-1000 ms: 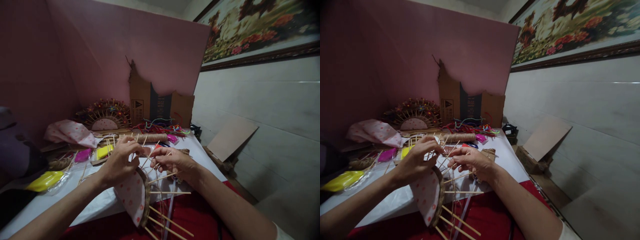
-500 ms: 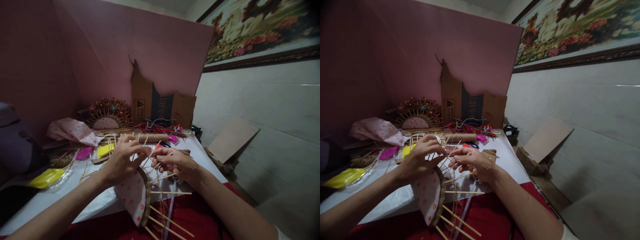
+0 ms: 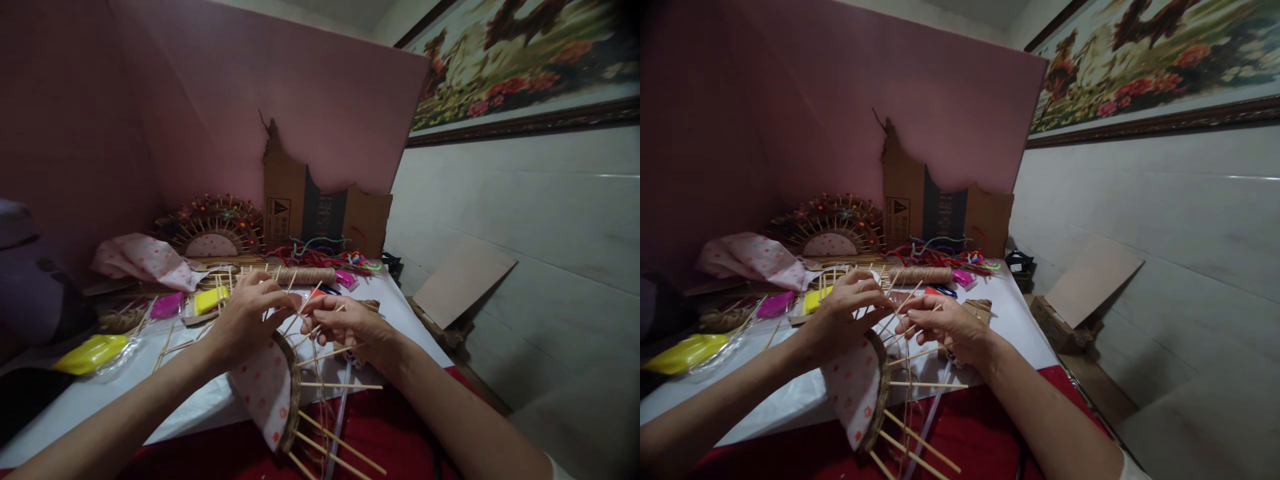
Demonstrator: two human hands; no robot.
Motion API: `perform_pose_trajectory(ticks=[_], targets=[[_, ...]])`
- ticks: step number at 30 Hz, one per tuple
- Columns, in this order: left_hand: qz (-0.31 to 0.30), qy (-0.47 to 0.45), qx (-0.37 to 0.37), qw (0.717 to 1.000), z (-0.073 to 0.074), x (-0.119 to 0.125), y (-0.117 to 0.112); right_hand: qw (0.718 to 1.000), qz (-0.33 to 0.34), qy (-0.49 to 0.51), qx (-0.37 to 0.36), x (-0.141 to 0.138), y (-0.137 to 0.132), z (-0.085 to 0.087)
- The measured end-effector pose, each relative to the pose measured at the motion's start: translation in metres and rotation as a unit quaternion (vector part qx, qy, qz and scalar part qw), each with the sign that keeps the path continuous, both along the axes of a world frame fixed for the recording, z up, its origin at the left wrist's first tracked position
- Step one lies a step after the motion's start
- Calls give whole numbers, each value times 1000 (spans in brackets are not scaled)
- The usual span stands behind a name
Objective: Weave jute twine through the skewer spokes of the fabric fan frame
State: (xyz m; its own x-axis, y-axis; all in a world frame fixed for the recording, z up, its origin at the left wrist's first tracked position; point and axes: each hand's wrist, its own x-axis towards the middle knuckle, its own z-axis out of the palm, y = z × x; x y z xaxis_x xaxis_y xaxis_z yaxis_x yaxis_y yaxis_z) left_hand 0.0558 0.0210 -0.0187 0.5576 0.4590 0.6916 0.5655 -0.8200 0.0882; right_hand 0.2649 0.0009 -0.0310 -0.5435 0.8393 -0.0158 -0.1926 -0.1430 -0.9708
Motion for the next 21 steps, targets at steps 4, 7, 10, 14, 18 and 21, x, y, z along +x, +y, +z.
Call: perform_pose_trajectory(ticks=[4, 7, 10, 14, 18, 21], targets=[[3, 2, 8, 1000, -1, 0, 0, 1000, -2, 5, 7, 0, 1, -2], [11, 0, 9, 1000, -2, 1, 0, 1000, -5, 5, 9, -1, 2, -3], [11, 1, -3, 1000, -2, 1, 1, 1000, -7, 4, 7, -1, 2, -3], [-9, -1, -18, 1000, -1, -2, 1, 1000, -16, 0, 11, -1, 2, -4], [-30, 7, -45, 998, 5, -6, -1, 1000, -14, -2, 1, -2, 1, -4], [-25, -13, -65, 998, 12, -8, -2, 1000, -12, -2, 2, -3, 1, -4]])
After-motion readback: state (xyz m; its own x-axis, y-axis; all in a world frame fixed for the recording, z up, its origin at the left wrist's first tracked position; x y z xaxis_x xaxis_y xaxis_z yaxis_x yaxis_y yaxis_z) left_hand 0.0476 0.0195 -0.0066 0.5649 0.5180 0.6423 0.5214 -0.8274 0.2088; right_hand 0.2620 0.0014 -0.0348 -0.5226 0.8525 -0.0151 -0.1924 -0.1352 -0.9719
